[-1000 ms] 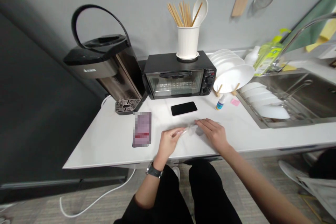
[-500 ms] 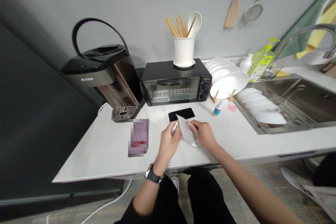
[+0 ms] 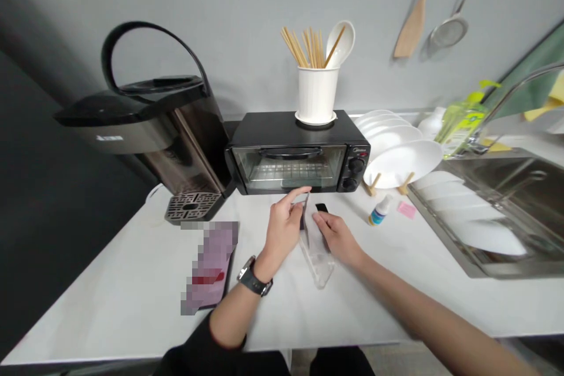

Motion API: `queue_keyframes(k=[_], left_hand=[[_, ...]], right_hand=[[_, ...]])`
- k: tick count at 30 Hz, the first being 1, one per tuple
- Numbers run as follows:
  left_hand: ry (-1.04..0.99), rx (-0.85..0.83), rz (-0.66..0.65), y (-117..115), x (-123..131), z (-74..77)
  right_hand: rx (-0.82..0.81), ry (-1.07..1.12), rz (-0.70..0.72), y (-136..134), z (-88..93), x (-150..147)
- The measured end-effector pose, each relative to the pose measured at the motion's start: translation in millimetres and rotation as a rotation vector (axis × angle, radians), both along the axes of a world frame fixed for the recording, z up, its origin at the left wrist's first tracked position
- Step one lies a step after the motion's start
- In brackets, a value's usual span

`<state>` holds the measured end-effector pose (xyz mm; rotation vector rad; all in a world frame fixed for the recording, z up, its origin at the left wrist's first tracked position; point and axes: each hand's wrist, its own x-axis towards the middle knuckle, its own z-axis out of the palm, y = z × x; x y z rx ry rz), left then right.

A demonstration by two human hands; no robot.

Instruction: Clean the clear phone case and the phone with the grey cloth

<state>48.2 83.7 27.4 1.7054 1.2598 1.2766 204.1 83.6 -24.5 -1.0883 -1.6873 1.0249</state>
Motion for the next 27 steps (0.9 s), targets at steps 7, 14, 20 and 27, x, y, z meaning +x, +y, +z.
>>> queue_keyframes(k=[7, 14, 20, 27], left_hand=[[0.048, -0.002, -0.104, -9.1, 9.3, -15.1], [-0.065, -0.001, 0.003, -6.0, 5.0, -17.9], [-0.336, -0.012, 0.173, 7.2, -6.0, -17.9], [-0.166, -0.082, 0.096, 10.9, -7.3, -20.7]], right_hand=[[0.057, 0.033, -0.203, 7.2, -2.4, 11.0], [0.018, -0.012, -0.030, 1.0, 0.3, 10.5], [-0.055, -0.122, 0.016, 1.8, -10.4, 9.0], [-0.009, 0.094, 0.119, 5.1, -6.5, 9.5]])
